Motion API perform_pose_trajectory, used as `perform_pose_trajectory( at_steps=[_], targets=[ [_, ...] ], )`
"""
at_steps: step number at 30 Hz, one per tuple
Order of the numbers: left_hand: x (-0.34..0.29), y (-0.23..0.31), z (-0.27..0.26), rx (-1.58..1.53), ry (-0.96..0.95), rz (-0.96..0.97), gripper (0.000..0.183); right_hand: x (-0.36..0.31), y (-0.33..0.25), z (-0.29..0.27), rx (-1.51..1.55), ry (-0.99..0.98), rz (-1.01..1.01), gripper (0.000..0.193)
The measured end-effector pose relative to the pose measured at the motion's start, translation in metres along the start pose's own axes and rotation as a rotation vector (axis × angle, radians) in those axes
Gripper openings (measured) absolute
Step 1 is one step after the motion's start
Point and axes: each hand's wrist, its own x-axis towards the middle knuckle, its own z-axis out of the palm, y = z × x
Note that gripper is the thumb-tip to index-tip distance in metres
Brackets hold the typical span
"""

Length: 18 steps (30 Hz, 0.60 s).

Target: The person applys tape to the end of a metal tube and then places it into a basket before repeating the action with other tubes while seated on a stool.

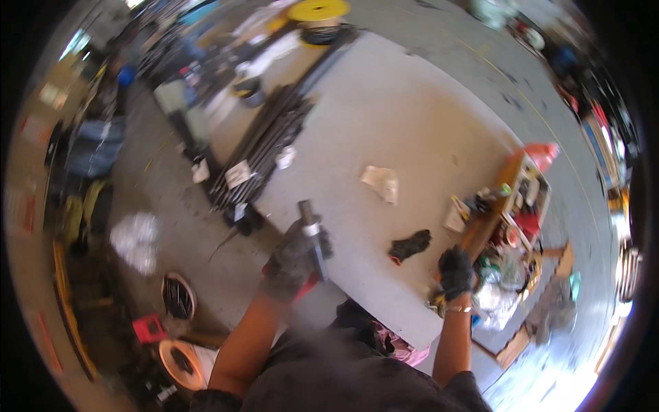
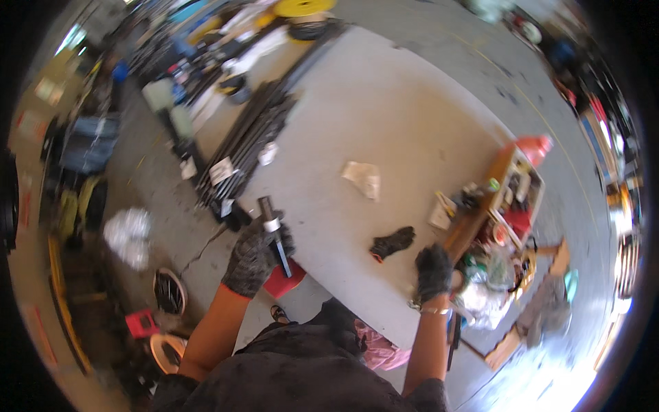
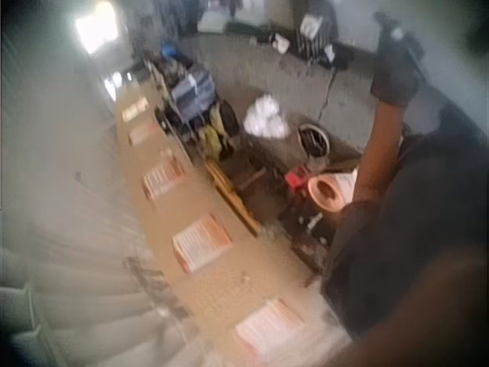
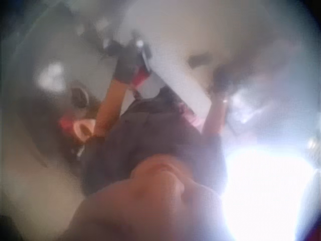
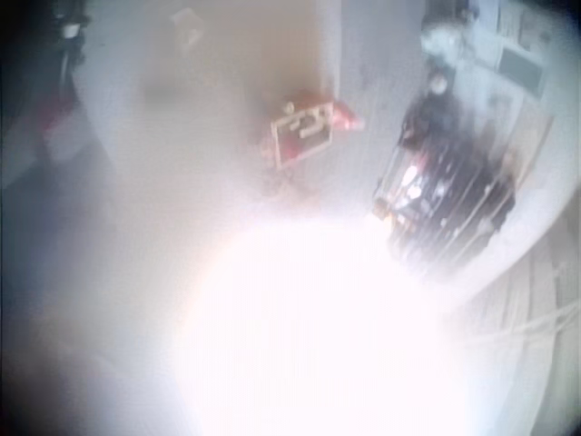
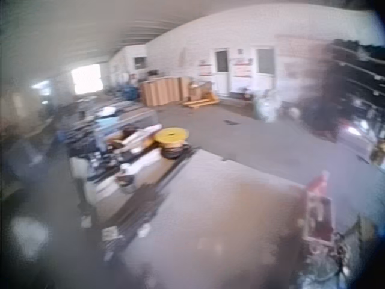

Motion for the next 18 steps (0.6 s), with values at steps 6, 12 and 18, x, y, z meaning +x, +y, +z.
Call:
perform_pose_trajectory(
  at_steps=[6, 12, 18],
  targets=[
    [-0.073, 0.050, -0.026, 0.277, 0.152, 0.296, 0.038, -0.117, -0.004, 0.156, 0.639, -0.322, 0.704, 0.024],
    [-0.187, 0.091, -0.103, 0.467, 0.347, 0.520, 0.046, -0.239, -0.141, 0.319, 0.151, -1.088, -0.014, 0.032],
    [-0.335, 0.125, -0.205, 0.489, 0.663, 0.721, 0.050, -0.380, -0.151, 0.444, 0.058, -1.458, 0.140, 0.022]
  ],
)
